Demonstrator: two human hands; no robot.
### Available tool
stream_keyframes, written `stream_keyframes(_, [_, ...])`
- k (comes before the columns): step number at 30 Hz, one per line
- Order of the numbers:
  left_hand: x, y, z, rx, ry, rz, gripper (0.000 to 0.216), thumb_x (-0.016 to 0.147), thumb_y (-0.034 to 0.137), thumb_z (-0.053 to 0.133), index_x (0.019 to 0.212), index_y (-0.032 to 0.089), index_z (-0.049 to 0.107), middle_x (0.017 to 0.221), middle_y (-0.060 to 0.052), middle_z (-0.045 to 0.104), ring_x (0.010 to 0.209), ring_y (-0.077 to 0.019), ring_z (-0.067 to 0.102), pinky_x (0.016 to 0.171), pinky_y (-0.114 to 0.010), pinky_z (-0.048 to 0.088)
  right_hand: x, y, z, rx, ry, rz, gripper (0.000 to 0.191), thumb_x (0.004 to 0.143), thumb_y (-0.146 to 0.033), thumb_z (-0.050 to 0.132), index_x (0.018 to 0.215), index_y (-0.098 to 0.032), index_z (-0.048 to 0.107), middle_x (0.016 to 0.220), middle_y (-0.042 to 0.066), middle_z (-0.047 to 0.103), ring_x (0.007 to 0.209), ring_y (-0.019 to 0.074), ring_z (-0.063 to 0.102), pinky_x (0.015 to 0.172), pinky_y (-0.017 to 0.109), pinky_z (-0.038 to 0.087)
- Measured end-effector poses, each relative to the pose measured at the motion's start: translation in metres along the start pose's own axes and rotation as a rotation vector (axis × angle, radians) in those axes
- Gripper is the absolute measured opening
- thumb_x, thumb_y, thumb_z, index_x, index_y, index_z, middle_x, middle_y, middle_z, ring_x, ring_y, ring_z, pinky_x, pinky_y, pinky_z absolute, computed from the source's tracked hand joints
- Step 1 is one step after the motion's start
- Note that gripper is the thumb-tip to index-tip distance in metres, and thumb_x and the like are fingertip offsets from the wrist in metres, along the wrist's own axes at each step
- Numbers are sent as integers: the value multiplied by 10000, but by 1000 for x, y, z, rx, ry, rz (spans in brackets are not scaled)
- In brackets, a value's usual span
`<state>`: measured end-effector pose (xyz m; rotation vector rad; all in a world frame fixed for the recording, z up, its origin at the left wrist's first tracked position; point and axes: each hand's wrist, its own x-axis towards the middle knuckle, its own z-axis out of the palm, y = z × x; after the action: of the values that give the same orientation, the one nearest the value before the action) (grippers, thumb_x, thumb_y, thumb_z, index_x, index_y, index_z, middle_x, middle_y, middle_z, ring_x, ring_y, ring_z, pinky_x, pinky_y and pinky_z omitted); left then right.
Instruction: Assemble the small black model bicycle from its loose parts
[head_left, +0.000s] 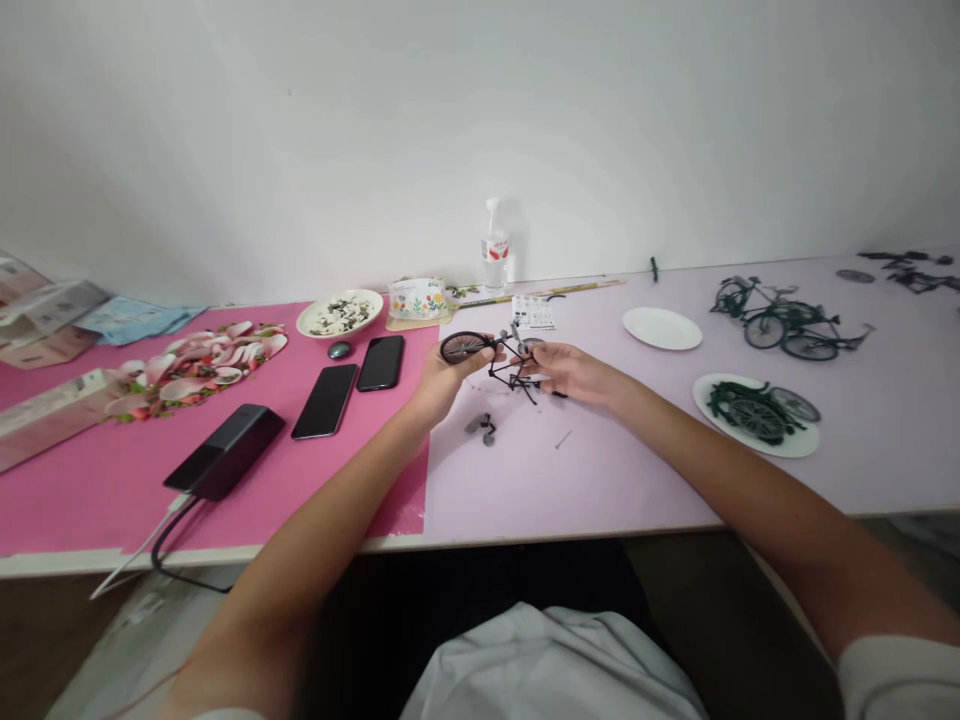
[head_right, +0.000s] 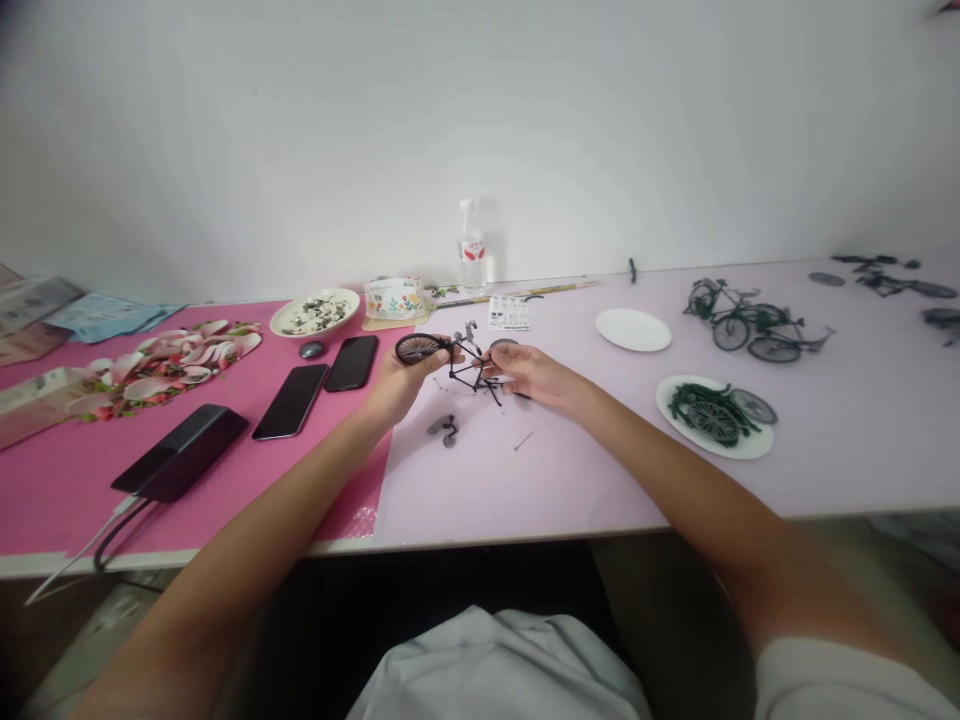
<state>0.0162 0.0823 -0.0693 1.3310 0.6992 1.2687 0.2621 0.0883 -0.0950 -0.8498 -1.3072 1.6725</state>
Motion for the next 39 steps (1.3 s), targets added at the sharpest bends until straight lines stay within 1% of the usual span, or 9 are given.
stream_keyframes(3, [2, -2, -3, -38, -24, -14, 437, 691, 410, 979, 986, 160, 776, 966, -77, 814, 960, -255, 783, 1085, -482, 534, 0, 1, 0, 25, -37, 3, 377, 806, -529, 913, 998, -224, 801, 1167, 92, 789, 996, 194, 717, 566, 217, 471])
stream_keyframes(6, [3, -1, -4, -73, -35, -31, 423, 676, 394, 987, 952, 158, 769, 953, -66, 803, 919, -237, 778, 1062, -472, 539, -1, 1, 1, 66, -77, 11, 363, 818, -508, 910, 1007, -226, 781, 1221, 90, 784, 992, 184, 723, 568, 213, 485])
stream_keyframes(10, [4, 1, -4, -120, -49, -32, 398, 656, 375, 996, 903, 163, 767, 938, -51, 785, 925, -228, 766, 1023, -447, 551, -3, 1, 3, 98, -148, 41, 423, 828, -478, 909, 1143, -244, 753, 1237, 102, 778, 1012, 201, 724, 571, 213, 507])
stream_keyframes(16, [6, 1, -6, -126, -82, -34, 370, 660, 358, 990, 872, 158, 762, 970, -55, 773, 951, -220, 740, 1016, -444, 558, -3, 3, 1, 79, -284, 25, 393, 936, -459, 799, 1231, -201, 769, 1181, 113, 751, 939, 173, 680, 581, 221, 522])
stream_keyframes(19, [5, 0, -7, -126, -104, -44, 361, 673, 361, 986, 876, 158, 769, 963, -61, 775, 946, -231, 747, 1007, -455, 563, -3, 5, 0, 93, -299, 35, 340, 971, -425, 761, 1211, -184, 772, 1188, 118, 741, 950, 169, 676, 599, 221, 518])
stream_keyframes(23, [4, 3, -7, -115, -130, -60, 387, 674, 379, 991, 916, 160, 784, 939, -58, 781, 904, -230, 760, 1002, -450, 558, -4, 5, -1, 125, -317, 53, 284, 968, -384, 761, 1165, -179, 756, 1217, 125, 727, 953, 178, 682, 601, 229, 520])
stream_keyframes(30, [0, 11, -5, -82, -185, -84, 411, 692, 398, 984, 948, 148, 780, 930, -71, 791, 870, -228, 763, 971, -425, 556, -7, 4, 3, 112, -431, 61, 347, 958, -438, 778, 1170, -171, 716, 1203, 144, 730, 963, 184, 683, 543, 209, 483])
stream_keyframes(35, [2, 11, -6, -85, -195, -69, 404, 690, 397, 984, 928, 146, 776, 939, -74, 796, 856, -222, 762, 948, -412, 563, -7, 3, 8, 114, -464, 24, 366, 906, -460, 843, 1112, -184, 715, 1081, 108, 720, 958, 186, 679, 536, 204, 474])
stream_keyframes(39, [4, 8, -8, -62, -212, -78, 405, 689, 389, 983, 956, 151, 793, 929, -80, 805, 845, -240, 777, 925, -408, 564, -8, 4, 11, 60, -396, 7, 401, 859, -502, 882, 1055, -186, 730, 954, 77, 697, 882, 169, 651, 548, 200, 469])
